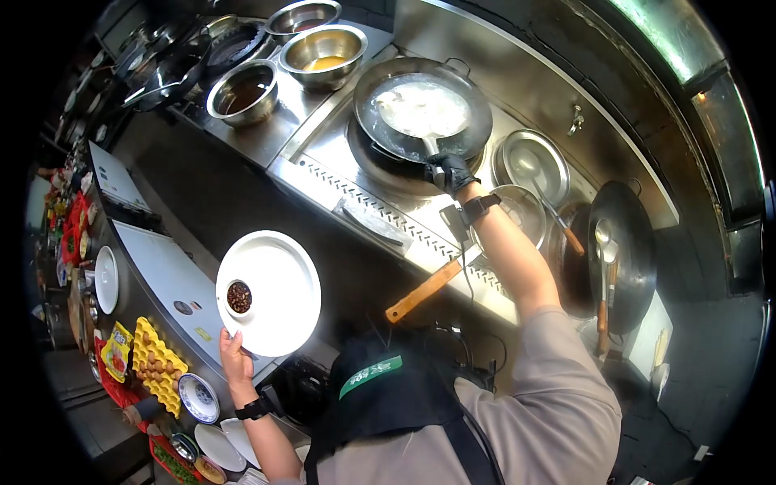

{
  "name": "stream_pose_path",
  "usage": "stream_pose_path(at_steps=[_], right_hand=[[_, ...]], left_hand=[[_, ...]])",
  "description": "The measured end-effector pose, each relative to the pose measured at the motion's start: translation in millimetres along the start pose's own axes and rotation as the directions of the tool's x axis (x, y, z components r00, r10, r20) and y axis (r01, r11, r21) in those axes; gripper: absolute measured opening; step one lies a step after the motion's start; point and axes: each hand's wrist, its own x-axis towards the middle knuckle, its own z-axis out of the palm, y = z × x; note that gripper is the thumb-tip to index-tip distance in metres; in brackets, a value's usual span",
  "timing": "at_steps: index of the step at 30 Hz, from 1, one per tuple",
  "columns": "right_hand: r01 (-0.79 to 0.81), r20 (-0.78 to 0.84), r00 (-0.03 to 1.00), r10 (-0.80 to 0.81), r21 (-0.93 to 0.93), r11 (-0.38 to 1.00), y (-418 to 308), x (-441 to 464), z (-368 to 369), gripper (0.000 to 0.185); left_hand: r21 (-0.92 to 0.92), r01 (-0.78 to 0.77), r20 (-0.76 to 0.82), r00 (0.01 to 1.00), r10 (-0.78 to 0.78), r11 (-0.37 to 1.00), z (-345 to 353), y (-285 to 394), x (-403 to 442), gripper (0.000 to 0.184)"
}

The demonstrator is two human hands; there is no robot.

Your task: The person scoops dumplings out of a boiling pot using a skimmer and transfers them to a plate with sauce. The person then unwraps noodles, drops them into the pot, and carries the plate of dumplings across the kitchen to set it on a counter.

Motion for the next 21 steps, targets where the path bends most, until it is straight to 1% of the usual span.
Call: stream_pose_path(at_steps=[1, 3, 4, 6, 7, 8, 9, 11, 12, 14, 15, 18, 20, 21], right_hand=[[0.206, 0.11, 0.976, -0.187, -0.202, 0.957, 0.2, -4.1, 4.5, 0.013], [0.415, 0.255, 0.906, -0.339, -0.366, 0.833, 2.2, 0.6, 6.3, 0.015], [0.375, 0.225, 0.922, -0.316, -0.308, 0.875, 2.9, 5.1, 9.0, 0.014], [0.334, 0.194, 0.937, -0.292, -0.246, 0.91, 2.1, 8.7, 15.7, 0.014], [0.161, 0.055, 0.986, -0.157, -0.079, 0.984, 1.9, 10.9, 19.4, 0.013], [-0.002, -0.056, 0.998, 0.008, 0.113, 0.994, 0.7, 9.6, 25.0, 0.011], [-0.001, -0.056, 0.998, 0.007, 0.113, 0.994, 0.2, 7.1, 29.4, 0.011], [0.014, 0.029, 0.999, -0.019, 0.166, 0.986, 0.9, 0.6, 35.2, 0.007], [0.015, 0.029, 0.999, -0.021, 0.167, 0.986, 1.4, -2.8, 36.9, 0.007], [0.155, 0.022, 0.987, -0.156, 0.072, 0.985, 3.0, -10.6, 39.4, 0.003], [0.156, 0.022, 0.987, -0.158, 0.073, 0.985, 1.5, -20.1, 42.5, 0.003], [0.172, 0.049, 0.983, -0.176, 0.085, 0.981, -2.0, -49.5, 39.7, 0.003], [0.171, 0.092, 0.981, -0.171, 0.004, 0.985, -1.4, -64.0, 31.6, 0.008], [0.206, 0.064, 0.977, -0.203, -0.042, 0.978, -4.2, -78.9, 34.2, 0.015]], left_hand=[[0.0, -0.003, -0.001, 1.0, 0.003, 1.0, 0.0, 0.9, 0.4, 0.027], [-0.012, 0.014, -0.001, 1.0, -0.014, 1.0, 0.6, 2.6, 0.8, 0.027], [-0.012, 0.01, -0.002, 1.0, -0.01, 1.0, 0.9, 2.8, 0.7, 0.027], [-0.003, 0.012, -0.03, 0.999, -0.012, 1.0, 1.4, 2.9, 1.1, 0.026], [-0.002, 0.01, -0.029, 1.0, -0.01, 1.0, 1.5, 3.2, 1.6, 0.026], [-0.002, 0.015, -0.028, 0.999, -0.015, 1.0, 1.5, 3.6, 2.4, 0.026], [-0.002, 0.02, -0.027, 0.999, -0.02, 1.0, 1.7, 4.3, 3.1, 0.026], [0.0, 0.017, -0.028, 0.999, -0.017, 1.0, 3.7, 6.7, 6.1, 0.027], [0.001, 0.015, -0.03, 0.999, -0.015, 1.0, 4.7, 8.1, 8.2, 0.027], [-0.011, 0.004, -0.01, 1.0, -0.004, 1.0, 4.8, 10.5, 13.7, 0.027], [-0.023, -0.006, 0.009, 1.0, 0.007, 1.0, 5.4, 11.9, 16.6, 0.027], [-0.022, -0.008, -0.003, 1.0, 0.008, 1.0, 12.3, 19.7, 23.3, 0.027], [-0.029, -0.001, 0.019, 1.0, 0.002, 1.0, 8.8, 20.3, 29.7, 0.027], [-0.036, 0.002, 0.038, 0.999, -0.001, 0.999, 7.5, 20.1, 32.7, 0.026]])
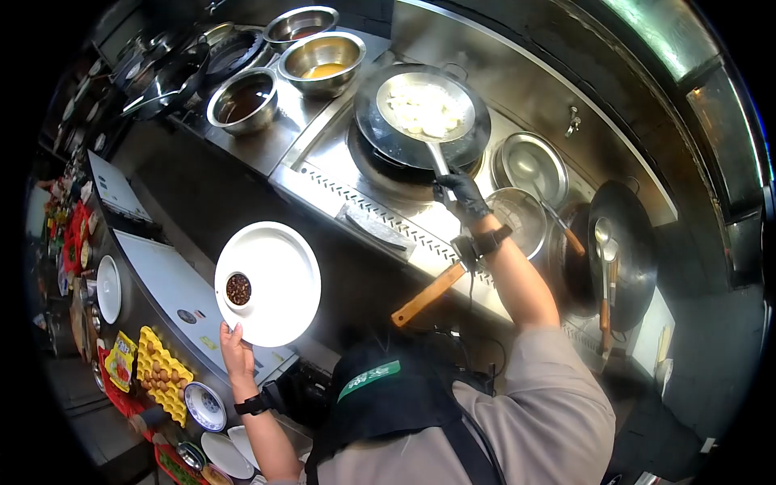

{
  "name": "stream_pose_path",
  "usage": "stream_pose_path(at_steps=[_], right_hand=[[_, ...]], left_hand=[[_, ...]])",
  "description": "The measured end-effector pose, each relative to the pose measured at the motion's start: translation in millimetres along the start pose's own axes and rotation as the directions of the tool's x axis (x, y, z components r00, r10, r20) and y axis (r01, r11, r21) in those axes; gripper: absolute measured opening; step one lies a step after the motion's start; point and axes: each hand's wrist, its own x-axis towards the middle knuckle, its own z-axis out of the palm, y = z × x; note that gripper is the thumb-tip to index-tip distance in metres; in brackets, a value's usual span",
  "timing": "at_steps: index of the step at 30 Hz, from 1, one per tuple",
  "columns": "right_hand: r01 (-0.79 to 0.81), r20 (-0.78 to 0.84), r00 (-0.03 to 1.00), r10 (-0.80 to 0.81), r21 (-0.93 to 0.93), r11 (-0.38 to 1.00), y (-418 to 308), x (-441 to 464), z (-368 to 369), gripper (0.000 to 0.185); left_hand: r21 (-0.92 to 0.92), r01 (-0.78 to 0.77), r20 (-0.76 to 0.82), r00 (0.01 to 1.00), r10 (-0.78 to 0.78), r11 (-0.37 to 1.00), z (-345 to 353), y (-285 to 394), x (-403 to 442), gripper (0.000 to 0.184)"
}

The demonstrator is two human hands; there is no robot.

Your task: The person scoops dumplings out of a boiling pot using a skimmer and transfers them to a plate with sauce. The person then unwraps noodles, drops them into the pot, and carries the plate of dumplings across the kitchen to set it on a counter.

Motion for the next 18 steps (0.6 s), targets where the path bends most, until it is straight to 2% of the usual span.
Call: stream_pose_path(at_steps=[1, 3, 4, 8, 12, 16, 18], right_hand=[[0.002, 0.01, 1.0, -0.002, 0.033, 0.999, -1.5, -10.8, -2.6, 0.025], [0.031, -0.018, 0.999, -0.032, -0.025, 0.999, -7.0, -35.1, -7.3, 0.034], [0.031, -0.048, 0.998, -0.035, -0.069, 0.997, -11.7, -48.2, -7.7, 0.045], [0.022, 0.003, 1.0, -0.021, -0.14, 0.99, -19.1, -81.4, -18.1, 0.051], [-0.007, -0.03, 1.0, 0.004, -0.099, 0.995, -11.2, -85.2, -35.4, 0.062], [-0.029, -0.006, 1.0, 0.029, -0.038, 0.999, -2.1, -85.6, -48.0, 0.06], [-0.034, -0.073, 0.997, 0.024, -0.144, 0.989, -0.5, -92.7, -48.6, 0.057]], left_hand=[[0.0, 0.003, 0.003, 1.0, -0.003, 1.0, 0.5, -0.9, 2.2, 0.026], [-0.011, -0.004, -0.022, 1.0, 0.004, 1.0, 1.8, -3.9, 5.7, 0.026], [-0.011, 0.002, -0.018, 1.0, -0.002, 1.0, 1.4, -5.6, 7.5, 0.026], [0.012, 0.0, -0.022, 1.0, 0.0, 1.0, -1.8, -11.7, 16.7, 0.026], [0.007, 0.01, 0.011, 1.0, -0.01, 1.0, -2.8, -19.2, 24.2, 0.026], [0.019, 0.011, 0.033, 0.999, -0.012, 1.0, 2.0, -24.4, 25.0, 0.026], [0.011, 0.03, 0.012, 0.999, -0.03, 0.999, 7.5, -22.7, 23.9, 0.027]])
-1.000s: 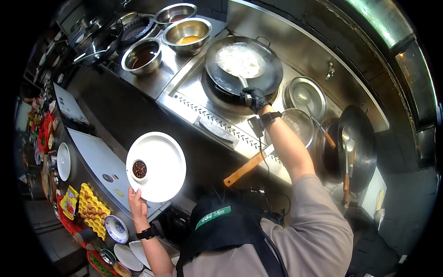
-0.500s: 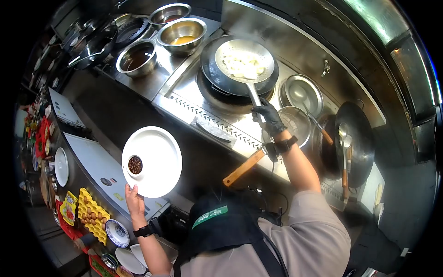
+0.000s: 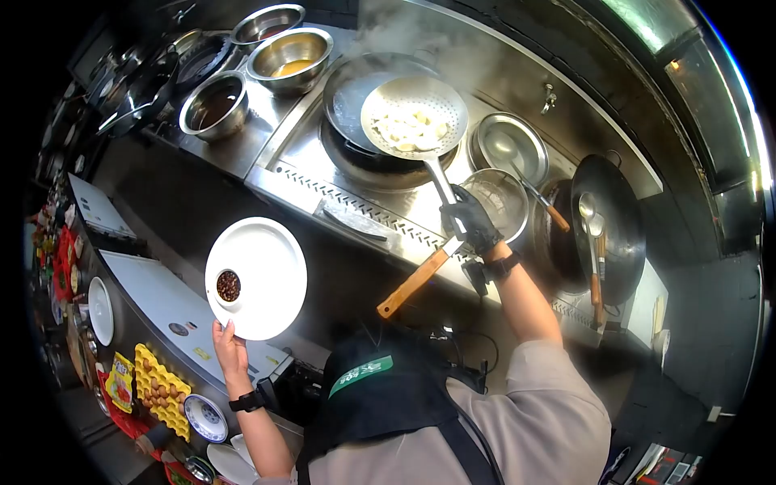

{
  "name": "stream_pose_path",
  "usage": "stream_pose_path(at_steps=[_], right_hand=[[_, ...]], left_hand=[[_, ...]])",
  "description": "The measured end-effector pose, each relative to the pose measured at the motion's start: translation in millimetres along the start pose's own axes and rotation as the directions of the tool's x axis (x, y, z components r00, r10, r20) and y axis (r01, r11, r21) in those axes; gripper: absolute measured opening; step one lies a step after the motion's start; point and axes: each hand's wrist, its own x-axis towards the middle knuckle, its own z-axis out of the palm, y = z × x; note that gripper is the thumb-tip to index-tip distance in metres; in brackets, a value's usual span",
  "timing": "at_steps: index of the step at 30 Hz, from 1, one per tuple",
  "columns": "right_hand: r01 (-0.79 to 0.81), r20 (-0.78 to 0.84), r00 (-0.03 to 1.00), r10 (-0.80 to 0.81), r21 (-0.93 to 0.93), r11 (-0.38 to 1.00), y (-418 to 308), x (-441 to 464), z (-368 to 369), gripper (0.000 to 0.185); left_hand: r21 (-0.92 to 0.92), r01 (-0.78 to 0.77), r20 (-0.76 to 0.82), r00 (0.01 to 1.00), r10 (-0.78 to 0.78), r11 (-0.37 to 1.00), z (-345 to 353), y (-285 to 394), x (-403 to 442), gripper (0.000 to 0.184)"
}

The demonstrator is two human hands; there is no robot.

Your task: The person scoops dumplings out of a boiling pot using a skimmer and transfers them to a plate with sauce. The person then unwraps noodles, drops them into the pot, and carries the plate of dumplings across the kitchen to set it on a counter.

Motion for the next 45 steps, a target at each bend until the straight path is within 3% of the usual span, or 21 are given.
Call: stream_pose_path(at_steps=[5, 7, 11, 12, 15, 17, 19, 22, 24, 30, 33, 35, 36, 37, 40, 45], right_hand=[[-0.029, 0.096, 0.995, 0.024, 0.053, 0.998, 18.7, 4.2, -22.0, 0.055], [-0.023, 0.038, 0.999, 0.023, 0.002, 1.0, 12.6, 5.3, -16.7, 0.055], [-0.071, 0.022, 0.997, 0.069, 0.078, 0.994, 2.6, -22.1, -7.4, 0.055], [-0.022, -0.014, 1.0, 0.022, -0.031, 0.999, 5.1, -22.3, -4.6, 0.057], [0.086, 0.072, 0.994, -0.077, -0.135, 0.987, -2.0, -47.7, 15.6, 0.05], [0.007, -0.015, 1.0, -0.011, -0.247, 0.969, -10.0, -90.7, 62.9, 0.034], [0.025, 0.053, 0.998, -0.013, -0.233, 0.972, 6.1, -108.4, 50.0, 0.033], [-0.029, 0.096, 0.994, 0.059, -0.281, 0.959, -2.3, -152.7, 94.3, 0.037], [-0.029, 0.127, 0.988, 0.083, -0.379, 0.925, -8.6, -164.4, 113.1, 0.042], [-0.075, 0.202, 0.964, 0.175, -0.423, 0.903, 11.0, -190.1, 166.6, 0.056], [-0.063, 0.259, 0.937, 0.233, -0.532, 0.844, 27.3, -225.2, 197.7, 0.057], [-0.052, 0.288, 0.923, 0.257, -0.566, 0.823, 44.6, -219.3, 184.7, 0.057], [-0.066, 0.302, 0.904, 0.302, -0.599, 0.798, 41.8, -232.9, 192.7, 0.058], [-0.003, 0.352, 0.901, 0.253, -0.578, 0.816, 45.1, -251.5, 214.5, 0.042], [-0.064, 0.437, 0.85, 0.295, -0.47, 0.88, 61.7, -271.3, 209.8, 0.071], [-0.024, 0.57, 0.695, 0.437, -0.59, 0.807, 62.7, -295.6, 202.8, 0.058]], left_hand=[[0.018, -0.025, 0.018, 1.0, 0.025, 1.0, 4.4, 3.0, -2.3, 0.028], [0.023, -0.034, 0.024, 0.999, 0.034, 0.999, 0.2, 0.3, -1.0, 0.028], [0.001, -0.036, -0.041, 0.999, 0.036, 0.999, -5.4, -8.7, 0.2, 0.031], [0.001, -0.05, -0.05, 0.998, 0.05, 0.999, -7.8, -11.5, 3.7, 0.032], [-0.035, -0.056, -0.054, 0.997, 0.054, 0.998, -29.9, -26.5, 1.6, 0.036], [-0.083, -0.094, -0.109, 0.99, 0.084, 0.992, -63.2, -37.3, -6.6, 0.033], [-0.071, -0.099, -0.142, 0.986, 0.088, 0.993, -67.5, -38.9, -9.3, 0.027], [-0.128, -0.088, -0.15, 0.986, 0.069, 0.988, -70.4, -7.8, -44.1, 0.022], [-0.089, -0.066, -0.186, 0.981, 0.048, 0.994, -67.4, -12.1, -43.5, 0.019], [-0.145, -0.134, -0.298, 0.951, 0.085, 0.98, -80.9, -28.3, -44.3, 0.018], [-0.228, -0.239, -0.374, 0.917, 0.142, 0.944, -109.9, -46.1, -53.6, 0.017], [-0.117, -0.27, -0.437, 0.878, 0.194, 0.956, -130.8, -66.9, -58.3, 0.015], [-0.164, -0.255, -0.445, 0.881, 0.159, 0.953, -132.3, -60.9, -73.2, 0.015], [-0.212, -0.242, -0.45, 0.884, 0.125, 0.947, -134.3, -52.9, -95.2, 0.015], [-0.261, -0.286, -0.499, 0.857, 0.125, 0.922, -152.4, -61.0, -144.8, 0.017], [-0.257, -0.404, -0.635, 0.755, 0.162, 0.878, -160.8, -86.8, -245.3, 0.02]])
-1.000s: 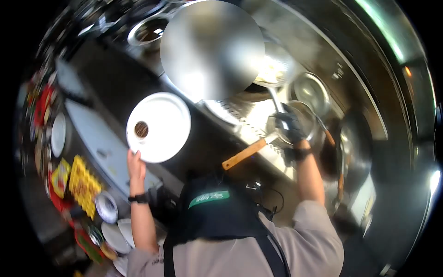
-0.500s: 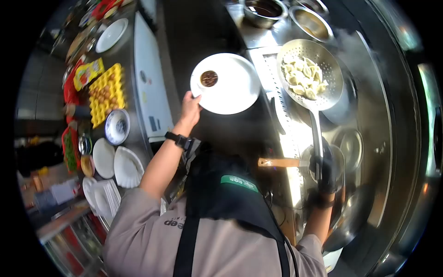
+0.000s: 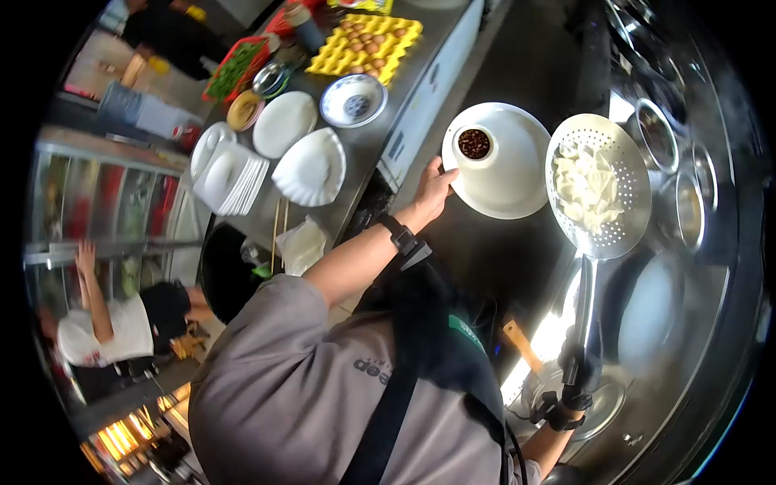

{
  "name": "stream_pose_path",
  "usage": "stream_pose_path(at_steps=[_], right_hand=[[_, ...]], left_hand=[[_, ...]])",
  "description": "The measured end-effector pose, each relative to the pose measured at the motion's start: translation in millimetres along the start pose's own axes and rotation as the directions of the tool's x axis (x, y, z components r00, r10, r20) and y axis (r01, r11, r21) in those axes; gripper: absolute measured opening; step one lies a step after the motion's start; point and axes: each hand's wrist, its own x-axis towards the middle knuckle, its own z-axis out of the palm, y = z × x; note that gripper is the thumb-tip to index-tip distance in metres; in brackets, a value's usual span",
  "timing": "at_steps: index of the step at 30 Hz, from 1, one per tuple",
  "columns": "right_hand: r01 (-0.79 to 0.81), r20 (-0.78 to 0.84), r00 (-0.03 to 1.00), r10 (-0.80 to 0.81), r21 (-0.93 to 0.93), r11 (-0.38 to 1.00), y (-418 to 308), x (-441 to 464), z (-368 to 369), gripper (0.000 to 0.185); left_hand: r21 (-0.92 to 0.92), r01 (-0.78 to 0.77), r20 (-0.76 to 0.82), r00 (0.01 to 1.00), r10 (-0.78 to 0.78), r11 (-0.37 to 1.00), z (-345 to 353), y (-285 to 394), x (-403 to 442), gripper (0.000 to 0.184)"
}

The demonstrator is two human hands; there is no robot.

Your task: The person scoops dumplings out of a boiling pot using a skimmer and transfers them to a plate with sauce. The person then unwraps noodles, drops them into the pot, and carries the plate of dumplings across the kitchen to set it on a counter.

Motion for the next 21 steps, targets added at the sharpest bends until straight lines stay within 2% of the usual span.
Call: stream_pose_path(at_steps=[2, 3, 4, 6, 7, 8, 10, 13, 16, 18, 19, 21], right_hand=[[-0.025, -0.023, 0.999, 0.025, -0.001, 1.0, 15.8, -11.0, 1.1, 0.055], [0.001, 0.111, 0.994, -0.005, 0.036, 0.999, 19.2, -15.9, 0.6, 0.054], [-0.007, 0.145, 0.989, 0.005, 0.018, 1.0, 19.4, -24.4, 1.5, 0.054], [-0.031, 0.083, 0.996, 0.042, -0.139, 0.99, 18.4, -45.3, 6.3, 0.05], [0.005, 0.167, 0.985, 0.032, -0.211, 0.978, 20.7, -49.9, 2.9, 0.042], [0.016, 0.19, 0.982, 0.026, -0.215, 0.977, 22.5, -48.7, 2.3, 0.042], [-0.195, 0.306, 0.925, 0.226, -0.128, 0.972, 29.8, -47.2, 2.2, 0.028], [0.17, 0.382, 0.924, -0.025, -0.349, 0.922, 35.6, -66.0, 24.9, 0.018], [0.492, 0.534, 0.811, -0.239, -0.403, 0.772, 40.4, -78.1, 54.0, 0.037], [0.211, 0.503, 0.865, 0.003, -0.368, 0.905, 55.6, -69.8, 65.6, 0.057], [0.214, 0.5, 0.866, 0.0, -0.37, 0.904, 55.1, -72.4, 78.4, 0.057], [0.092, 0.505, 0.86, 0.069, -0.286, 0.954, 54.6, -80.0, 115.4, 0.059]], left_hand=[[-0.013, -0.062, -0.079, 0.995, 0.061, 0.998, -29.9, 1.8, -40.7, 0.02], [-0.022, -0.071, -0.126, 0.99, 0.068, 0.997, -44.3, 1.6, -62.7, 0.02], [-0.038, -0.087, -0.161, 0.984, 0.08, 0.996, -56.8, 1.1, -88.6, 0.019], [-0.059, -0.145, -0.228, 0.965, 0.128, 0.988, -78.7, -0.5, -136.0, 0.017], [-0.065, -0.158, -0.282, 0.95, 0.134, 0.985, -93.5, -5.0, -153.7, 0.019], [-0.092, -0.184, -0.321, 0.936, 0.146, 0.979, -105.4, -4.5, -171.5, 0.019], [-0.076, -0.189, -0.415, 0.899, 0.142, 0.979, -123.2, -0.9, -206.6, 0.019], [-0.111, -0.255, -0.505, 0.847, 0.166, 0.961, -168.3, -5.6, -236.6, 0.018], [-0.106, -0.326, -0.562, 0.799, 0.214, 0.939, -201.0, 2.9, -258.2, 0.021], [-0.127, -0.361, -0.569, 0.789, 0.23, 0.924, -230.5, 5.8, -259.6, 0.024], [-0.13, -0.374, -0.578, 0.781, 0.236, 0.918, -243.4, 7.4, -258.6, 0.024], [-0.136, -0.388, -0.584, 0.775, 0.242, 0.912, -269.9, 12.5, -252.3, 0.025]])
